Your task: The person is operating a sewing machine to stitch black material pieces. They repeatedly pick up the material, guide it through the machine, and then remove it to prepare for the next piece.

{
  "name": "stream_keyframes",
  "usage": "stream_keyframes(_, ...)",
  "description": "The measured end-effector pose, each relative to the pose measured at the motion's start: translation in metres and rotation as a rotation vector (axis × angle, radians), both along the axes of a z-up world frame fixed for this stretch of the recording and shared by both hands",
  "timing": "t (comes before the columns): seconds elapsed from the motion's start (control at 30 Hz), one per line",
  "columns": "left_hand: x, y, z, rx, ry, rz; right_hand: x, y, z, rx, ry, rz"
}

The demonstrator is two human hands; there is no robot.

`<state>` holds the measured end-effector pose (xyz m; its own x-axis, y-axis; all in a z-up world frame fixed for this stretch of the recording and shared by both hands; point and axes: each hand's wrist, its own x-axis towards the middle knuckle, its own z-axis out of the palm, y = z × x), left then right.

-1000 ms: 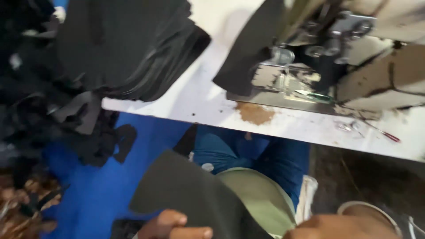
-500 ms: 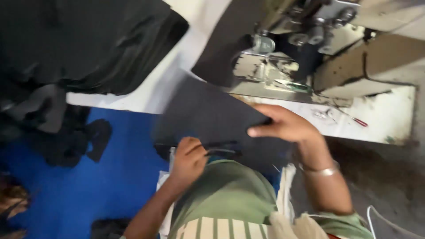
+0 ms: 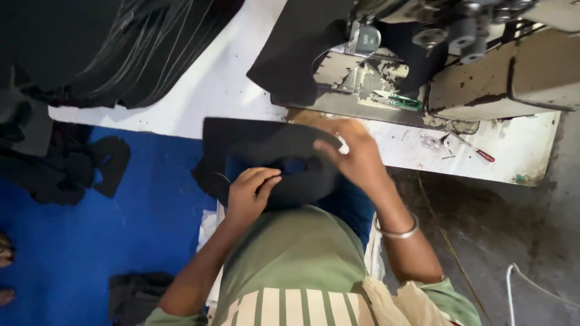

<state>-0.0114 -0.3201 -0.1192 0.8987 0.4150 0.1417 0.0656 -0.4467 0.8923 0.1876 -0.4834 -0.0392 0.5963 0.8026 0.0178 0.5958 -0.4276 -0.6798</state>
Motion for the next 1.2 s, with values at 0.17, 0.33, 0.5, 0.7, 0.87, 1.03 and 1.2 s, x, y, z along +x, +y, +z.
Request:
stream_keyframes(0.17,0.001,-0.001,0.002,-0.074,0.031,-0.037,-0.031,-0.001,-0.001,0.036,0.18,0.124)
stream_keyframes(0.33,0.001,0.003,0.002,-0.181,0.095,-0.079,-0.045,-0.016,-0.033,0.025,0.157,0.09)
stream_keyframes(0.5,0.0,0.001,0.002,-0.266,0.135,-0.035,-0.05,-0.011,-0.029,0.085,0.277,0.072)
stream_keyframes(0.7,-0.005,0.004,-0.004,-0.377,0.164,-0.051,-0.052,-0.011,-0.033,0.029,0.454,0.024)
stream_keyframes(0.87,-0.011,-0.012,-0.015,-0.408,0.204,-0.028,-0.058,-0.007,-0.039,0.029,0.435,-0.049)
stream_keyframes(1.03,-0.01,-0.024,-0.012,-0.378,0.256,0.106,-0.065,0.007,-0.04,-0.311,0.236,-0.195)
stream_keyframes(1.2,-0.013,-0.014,0.018,-0.067,0.182,-0.178,-0.07,0.009,-0.046,-0.443,0.131,-0.133)
